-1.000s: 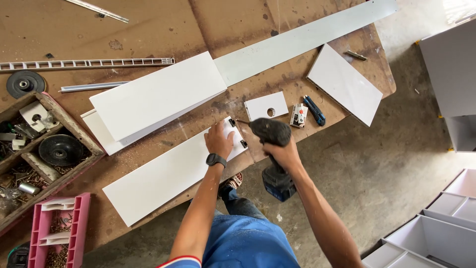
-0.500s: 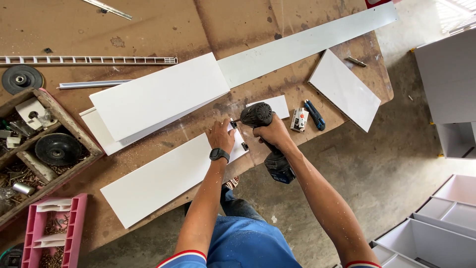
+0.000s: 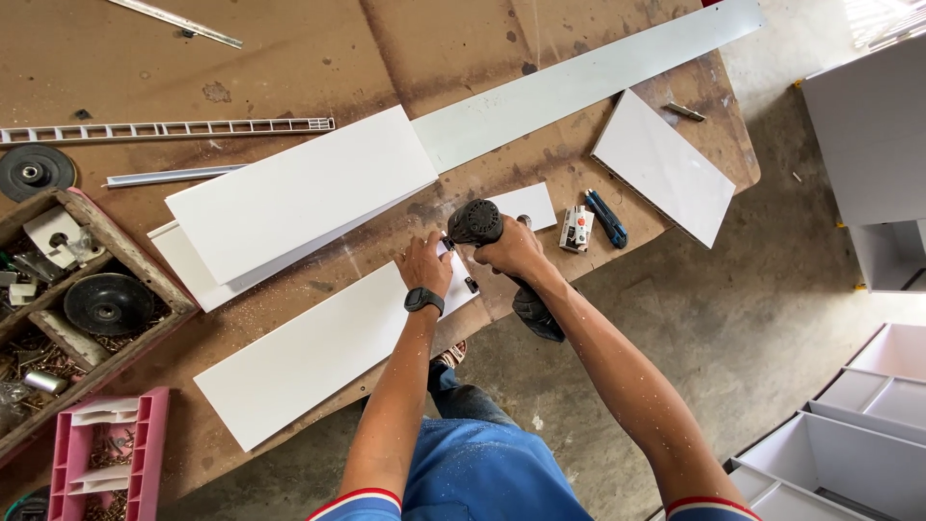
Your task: Drilling screws into white wooden panels to attach hardware in a workshop environment.
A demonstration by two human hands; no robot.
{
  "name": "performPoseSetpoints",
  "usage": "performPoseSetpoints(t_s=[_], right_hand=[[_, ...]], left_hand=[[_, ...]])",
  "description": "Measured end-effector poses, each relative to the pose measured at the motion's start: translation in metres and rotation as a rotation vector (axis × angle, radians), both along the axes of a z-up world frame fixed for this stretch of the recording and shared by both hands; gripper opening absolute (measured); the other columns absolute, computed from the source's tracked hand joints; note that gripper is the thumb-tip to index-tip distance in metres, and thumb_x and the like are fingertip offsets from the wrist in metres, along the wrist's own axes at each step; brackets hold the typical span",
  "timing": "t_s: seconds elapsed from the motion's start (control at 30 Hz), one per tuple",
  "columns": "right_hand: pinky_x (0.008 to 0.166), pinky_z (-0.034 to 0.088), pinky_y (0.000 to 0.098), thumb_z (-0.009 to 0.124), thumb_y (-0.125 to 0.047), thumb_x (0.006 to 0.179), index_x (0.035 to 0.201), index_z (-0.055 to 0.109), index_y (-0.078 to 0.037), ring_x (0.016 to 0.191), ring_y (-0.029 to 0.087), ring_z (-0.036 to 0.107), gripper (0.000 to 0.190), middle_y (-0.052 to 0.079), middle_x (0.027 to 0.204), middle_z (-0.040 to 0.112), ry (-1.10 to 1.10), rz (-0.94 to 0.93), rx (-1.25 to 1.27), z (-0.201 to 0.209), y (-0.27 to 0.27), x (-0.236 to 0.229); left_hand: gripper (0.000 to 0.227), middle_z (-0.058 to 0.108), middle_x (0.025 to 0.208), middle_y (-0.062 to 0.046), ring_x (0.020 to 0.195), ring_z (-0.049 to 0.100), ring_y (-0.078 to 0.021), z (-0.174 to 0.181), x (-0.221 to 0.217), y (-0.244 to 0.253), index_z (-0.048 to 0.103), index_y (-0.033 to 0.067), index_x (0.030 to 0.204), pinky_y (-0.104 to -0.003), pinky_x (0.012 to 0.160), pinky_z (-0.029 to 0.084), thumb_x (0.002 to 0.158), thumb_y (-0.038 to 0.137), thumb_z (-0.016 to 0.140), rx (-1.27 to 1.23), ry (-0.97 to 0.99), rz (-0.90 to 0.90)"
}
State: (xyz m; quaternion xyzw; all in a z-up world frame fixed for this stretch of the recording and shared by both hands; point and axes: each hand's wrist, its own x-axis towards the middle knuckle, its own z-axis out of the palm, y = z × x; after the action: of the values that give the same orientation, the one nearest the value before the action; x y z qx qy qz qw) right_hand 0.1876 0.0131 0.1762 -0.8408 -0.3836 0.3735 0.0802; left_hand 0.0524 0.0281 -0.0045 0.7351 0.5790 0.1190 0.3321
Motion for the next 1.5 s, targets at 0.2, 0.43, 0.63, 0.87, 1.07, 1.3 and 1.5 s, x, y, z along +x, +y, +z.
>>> performPoseSetpoints(t_s=[0.2, 0.43, 0.63, 0.87, 1.07, 1.3, 1.5], right_hand=[[0.063, 0.060, 0.0312, 0.077, -0.021, 0.064, 0.105, 0.070, -0.004, 0.055, 0.018, 0.073, 0.045, 0.008, 0.070, 0.075, 0.007, -0.014, -0.010, -0.006, -0.001, 0.003], [0.064, 0.060, 0.0309, 0.078, -0.020, 0.064, 0.106, 0.069, -0.006, 0.055, 0.018, 0.073, 0.045, 0.007, 0.070, 0.075, -0.006, -0.012, -0.030, -0.006, 0.001, 0.004], [0.064, 0.059, 0.0298, 0.078, -0.019, 0.067, 0.098, 0.072, -0.006, 0.055, 0.017, 0.073, 0.035, 0.007, 0.070, 0.075, 0.012, -0.012, -0.056, -0.002, 0.004, 0.004], [0.061, 0.059, 0.0313, 0.078, -0.017, 0.067, 0.098, 0.072, -0.003, 0.056, 0.018, 0.074, 0.034, 0.009, 0.073, 0.076, 0.044, -0.008, -0.032, 0.005, 0.005, 0.005], [0.056, 0.061, 0.0337, 0.081, -0.014, 0.068, 0.091, 0.075, 0.003, 0.058, 0.019, 0.074, 0.029, 0.014, 0.077, 0.077, 0.127, 0.071, 0.024, -0.015, 0.009, 0.034], [0.064, 0.058, 0.0341, 0.078, -0.002, 0.068, 0.103, 0.075, 0.000, 0.071, 0.018, 0.070, 0.035, 0.011, 0.087, 0.075, 0.239, 0.063, 0.415, 0.028, -0.051, 0.024], [0.076, 0.061, 0.0349, 0.064, 0.009, 0.075, 0.129, 0.064, 0.003, 0.088, 0.025, 0.072, 0.054, 0.016, 0.108, 0.072, 0.709, -0.239, 0.820, 0.022, -0.145, -0.053]], left_hand=[[0.043, 0.064, 0.112, -0.008, 0.116, 0.061, -0.0294, -0.001, 0.001, 0.001, 0.064, 0.0235, 0.124, -0.061, 0.121, 0.019, 0.084, 0.026, 0.080, -0.035, 0.007, 0.013], [0.045, 0.064, 0.110, -0.008, 0.117, 0.060, -0.0290, 0.001, 0.001, 0.001, 0.064, 0.0240, 0.125, -0.061, 0.121, 0.018, 0.084, 0.026, 0.080, -0.037, 0.001, 0.018], [0.046, 0.063, 0.111, -0.007, 0.116, 0.060, -0.0270, -0.004, 0.003, 0.002, 0.063, 0.0236, 0.127, -0.060, 0.121, 0.019, 0.084, 0.026, 0.079, -0.065, 0.035, 0.009], [0.048, 0.062, 0.117, -0.009, 0.121, 0.058, -0.0286, -0.009, -0.010, -0.001, 0.061, 0.0236, 0.132, -0.057, 0.116, 0.026, 0.087, 0.026, 0.078, -0.077, -0.009, -0.011], [0.079, 0.057, 0.132, -0.013, 0.128, 0.052, -0.0318, -0.010, -0.023, -0.014, 0.047, 0.0141, 0.144, -0.053, 0.111, 0.030, 0.074, 0.019, 0.081, -0.020, -0.058, -0.102], [0.055, 0.066, 0.129, -0.017, 0.122, 0.061, -0.0353, 0.001, -0.125, -0.047, 0.058, 0.0090, 0.136, -0.046, 0.106, 0.045, 0.084, 0.015, 0.075, 0.073, -0.562, 0.167], [0.030, 0.063, 0.128, -0.016, 0.126, 0.055, -0.0368, 0.068, -0.399, -0.126, 0.075, 0.0135, 0.113, -0.051, 0.108, 0.044, 0.085, 0.004, 0.071, 0.559, -0.040, 0.768]])
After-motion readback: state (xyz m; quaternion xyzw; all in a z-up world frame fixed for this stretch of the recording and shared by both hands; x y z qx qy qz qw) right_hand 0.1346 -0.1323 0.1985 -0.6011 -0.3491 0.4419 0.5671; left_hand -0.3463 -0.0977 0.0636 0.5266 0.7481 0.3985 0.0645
